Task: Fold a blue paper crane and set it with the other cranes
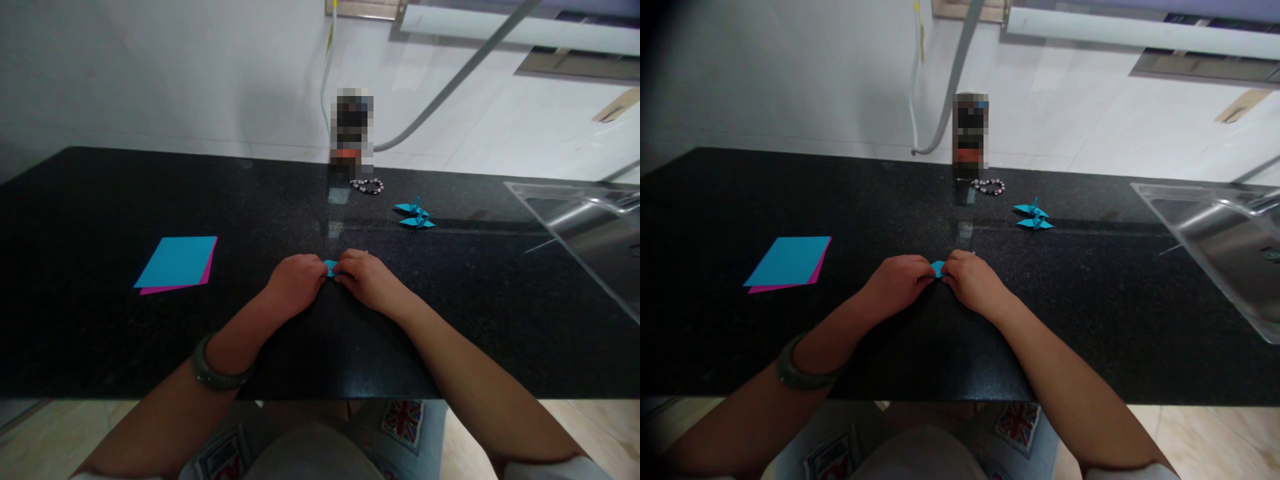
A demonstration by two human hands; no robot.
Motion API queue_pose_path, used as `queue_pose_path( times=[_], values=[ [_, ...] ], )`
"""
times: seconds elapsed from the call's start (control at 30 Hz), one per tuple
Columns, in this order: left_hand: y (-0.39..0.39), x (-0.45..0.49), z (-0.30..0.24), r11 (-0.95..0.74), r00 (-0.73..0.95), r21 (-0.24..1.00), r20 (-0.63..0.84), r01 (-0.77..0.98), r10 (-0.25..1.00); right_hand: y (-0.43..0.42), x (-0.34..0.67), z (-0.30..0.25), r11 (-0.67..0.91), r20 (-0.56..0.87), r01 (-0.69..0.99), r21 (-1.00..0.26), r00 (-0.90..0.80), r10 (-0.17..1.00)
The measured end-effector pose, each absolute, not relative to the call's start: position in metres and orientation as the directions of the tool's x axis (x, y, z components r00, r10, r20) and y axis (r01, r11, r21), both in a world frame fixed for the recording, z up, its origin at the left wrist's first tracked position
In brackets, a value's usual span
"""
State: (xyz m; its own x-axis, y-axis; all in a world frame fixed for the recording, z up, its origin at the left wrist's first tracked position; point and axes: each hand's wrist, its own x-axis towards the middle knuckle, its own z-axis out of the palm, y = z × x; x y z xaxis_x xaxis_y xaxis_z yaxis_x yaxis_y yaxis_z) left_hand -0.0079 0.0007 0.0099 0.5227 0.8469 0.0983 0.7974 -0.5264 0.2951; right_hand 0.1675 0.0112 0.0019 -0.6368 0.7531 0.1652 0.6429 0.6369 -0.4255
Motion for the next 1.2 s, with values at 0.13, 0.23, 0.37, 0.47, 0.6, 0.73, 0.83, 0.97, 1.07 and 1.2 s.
queue_pose_path(
  times=[0.13, 0.23, 0.37, 0.47, 0.6, 0.73, 0.83, 0.97, 1.07, 1.2],
  values=[
    [-0.004, -0.006, 0.015, -0.489, 0.489, 0.264, 0.071, 0.831, 0.869, 0.011, 0.168, 0.003, 0.640, 0.159, 0.655, -0.401, -0.639, 0.753],
    [-0.005, -0.004, 0.016, -0.485, 0.485, 0.238, 0.062, 0.842, 0.873, 0.010, 0.168, 0.004, 0.648, 0.145, 0.663, -0.374, -0.648, 0.747],
    [-0.004, -0.004, 0.015, -0.488, 0.486, 0.181, 0.053, 0.854, 0.872, 0.009, 0.167, 0.006, 0.674, 0.125, 0.669, -0.313, -0.674, 0.728],
    [-0.002, -0.004, 0.012, -0.483, 0.483, 0.149, 0.041, 0.863, 0.875, 0.009, 0.165, 0.009, 0.684, 0.101, 0.687, -0.247, -0.684, 0.723],
    [-0.001, -0.003, 0.009, -0.467, 0.465, 0.129, 0.040, 0.875, 0.884, 0.009, 0.161, 0.011, 0.681, 0.063, 0.713, -0.166, -0.682, 0.729],
    [-0.001, -0.003, 0.009, -0.457, 0.455, 0.121, 0.038, 0.881, 0.889, 0.009, 0.158, 0.012, 0.686, 0.047, 0.723, -0.084, -0.685, 0.727],
    [-0.001, -0.003, 0.009, -0.455, 0.454, 0.115, 0.036, 0.883, 0.890, 0.008, 0.155, 0.012, 0.690, 0.048, 0.723, -0.044, -0.688, 0.724],
    [-0.001, -0.003, 0.009, -0.461, 0.461, 0.112, 0.032, 0.880, 0.887, 0.008, 0.153, 0.011, 0.692, 0.051, 0.721, -0.039, -0.690, 0.722],
    [-0.002, -0.003, 0.010, -0.460, 0.461, 0.130, 0.023, 0.878, 0.887, 0.007, 0.154, 0.013, 0.699, 0.037, 0.714, -0.046, -0.698, 0.715],
    [-0.002, -0.005, 0.012, -0.479, 0.483, 0.144, 0.008, 0.866, 0.875, 0.005, 0.160, 0.018, 0.712, -0.002, 0.694, -0.109, -0.717, 0.698]
  ],
)
